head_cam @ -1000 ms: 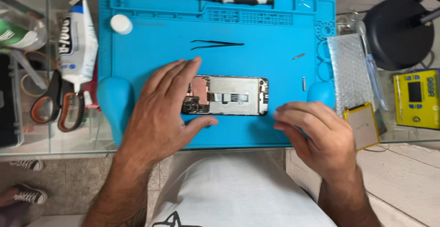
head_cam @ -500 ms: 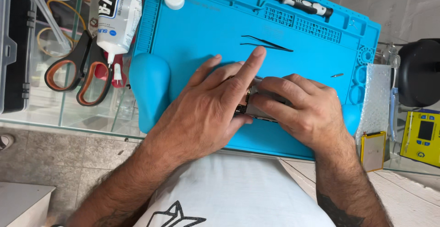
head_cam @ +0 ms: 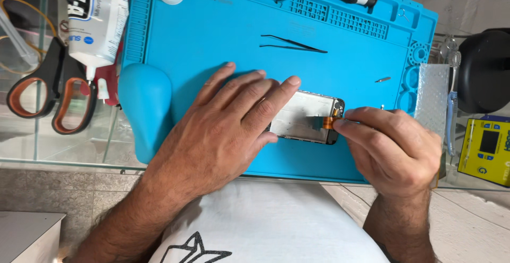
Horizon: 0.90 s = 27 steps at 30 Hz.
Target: The person works on a disassembled smartphone placed on a blue anti-static mat. They use tweezers to lift and reposition internal ribbon cables and connectors, then use their fingers to press and align components within the phone chassis.
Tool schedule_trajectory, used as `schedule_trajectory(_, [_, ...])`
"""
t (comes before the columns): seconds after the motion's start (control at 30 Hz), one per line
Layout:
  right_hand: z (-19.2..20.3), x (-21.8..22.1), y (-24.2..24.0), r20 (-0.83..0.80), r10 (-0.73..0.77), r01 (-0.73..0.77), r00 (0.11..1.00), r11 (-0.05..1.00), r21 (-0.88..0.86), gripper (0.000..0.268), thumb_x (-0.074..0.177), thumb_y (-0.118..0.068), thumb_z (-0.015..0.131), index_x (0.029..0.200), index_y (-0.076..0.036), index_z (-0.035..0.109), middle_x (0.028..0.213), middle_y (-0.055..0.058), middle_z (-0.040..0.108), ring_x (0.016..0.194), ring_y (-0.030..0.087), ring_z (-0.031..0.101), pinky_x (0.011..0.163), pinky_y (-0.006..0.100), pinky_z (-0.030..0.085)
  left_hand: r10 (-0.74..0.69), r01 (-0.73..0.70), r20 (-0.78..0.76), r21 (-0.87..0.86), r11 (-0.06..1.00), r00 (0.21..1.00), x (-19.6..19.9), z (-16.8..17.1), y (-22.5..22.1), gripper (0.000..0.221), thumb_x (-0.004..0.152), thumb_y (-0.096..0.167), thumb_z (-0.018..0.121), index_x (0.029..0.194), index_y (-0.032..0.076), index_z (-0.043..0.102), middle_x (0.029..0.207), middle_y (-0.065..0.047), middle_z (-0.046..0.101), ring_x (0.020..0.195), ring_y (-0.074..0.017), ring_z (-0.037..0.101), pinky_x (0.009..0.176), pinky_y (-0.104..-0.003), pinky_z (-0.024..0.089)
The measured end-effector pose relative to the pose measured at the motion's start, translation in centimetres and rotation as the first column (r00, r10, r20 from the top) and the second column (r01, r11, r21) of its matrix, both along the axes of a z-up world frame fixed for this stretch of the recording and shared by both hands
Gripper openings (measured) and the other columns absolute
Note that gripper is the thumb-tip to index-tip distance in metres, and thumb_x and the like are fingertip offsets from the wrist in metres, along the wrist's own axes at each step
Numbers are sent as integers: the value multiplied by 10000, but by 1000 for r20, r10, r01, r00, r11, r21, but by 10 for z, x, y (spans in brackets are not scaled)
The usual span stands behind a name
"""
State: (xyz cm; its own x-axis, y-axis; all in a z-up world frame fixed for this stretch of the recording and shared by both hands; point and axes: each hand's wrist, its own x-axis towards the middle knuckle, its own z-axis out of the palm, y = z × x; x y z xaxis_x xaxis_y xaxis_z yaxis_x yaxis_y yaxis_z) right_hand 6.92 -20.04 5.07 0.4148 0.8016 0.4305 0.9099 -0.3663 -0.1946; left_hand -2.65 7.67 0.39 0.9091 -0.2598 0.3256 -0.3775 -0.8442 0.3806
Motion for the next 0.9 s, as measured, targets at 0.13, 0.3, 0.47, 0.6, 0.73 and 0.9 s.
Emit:
schedule_trajectory(0.13, [-14, -8, -33, 15, -100, 98, 995, 990, 106, 68, 1029, 86, 881, 1000, 53, 830, 1022, 261, 815, 859, 301, 783, 732, 396, 636, -73, 73, -2, -67, 995, 997, 3, 2, 0, 817, 958, 421, 940, 1610, 105, 562, 1583, -101, 603, 1513, -355, 559, 1337, -625, 397])
schedule_trajectory(0.3, [-22, -17, -46, -27, -218, 219, 976, 971, 100, 138, 1017, 121, 932, 980, 43, 824, 1016, 248, 819, 878, 294, 798, 742, 376, 640, -125, 128, 52, -73, 989, 991, 12, 13, -12, 579, 961, 347, 960, 1423, 84, 732, 1436, -90, 704, 1393, -319, 641, 1288, -616, 435])
schedule_trajectory(0.47, [-23, -22, -43, -57, -297, 301, 953, 950, 86, 143, 1057, 101, 931, 1021, 11, 825, 1060, 219, 836, 917, 291, 803, 786, 381, 630, -183, 157, 194, 145, 977, 964, 30, 32, -33, 121, 1130, 109, 800, 1248, 108, 824, 973, -34, 710, 928, -255, 680, 943, -424, 590])
schedule_trajectory(0.6, [-24, -24, -44, -108, -322, 332, 941, 939, 90, 152, 1059, 163, 908, 1035, 53, 807, 1076, 250, 815, 990, 335, 795, 892, 423, 658, -210, 137, 183, 349, 927, 960, 48, 36, -39, 82, 1185, 213, 758, 1136, 147, 762, 931, 2, 694, 851, -186, 639, 887, -367, 567])
schedule_trajectory(0.73, [-26, -23, -44, -153, -354, 369, 923, 926, 81, 171, 1056, 183, 909, 1058, 43, 812, 1100, 235, 783, 1010, 337, 757, 905, 426, 630, -313, 233, 161, 386, 893, 936, 67, 31, -38, 329, 1213, 184, 731, 888, 215, 690, 782, 35, 591, 759, -182, 555, 735, -363, 491])
schedule_trajectory(0.9, [-27, -22, -44, -170, -377, 391, 911, 919, 57, 148, 1057, 158, 904, 1069, 40, 815, 1102, 233, 786, 1037, 340, 760, 948, 437, 633, -354, 303, 110, 328, 895, 929, 77, 19, -38, 340, 1160, 113, 743, 843, 216, 675, 751, 33, 599, 750, -197, 562, 716, -377, 486])
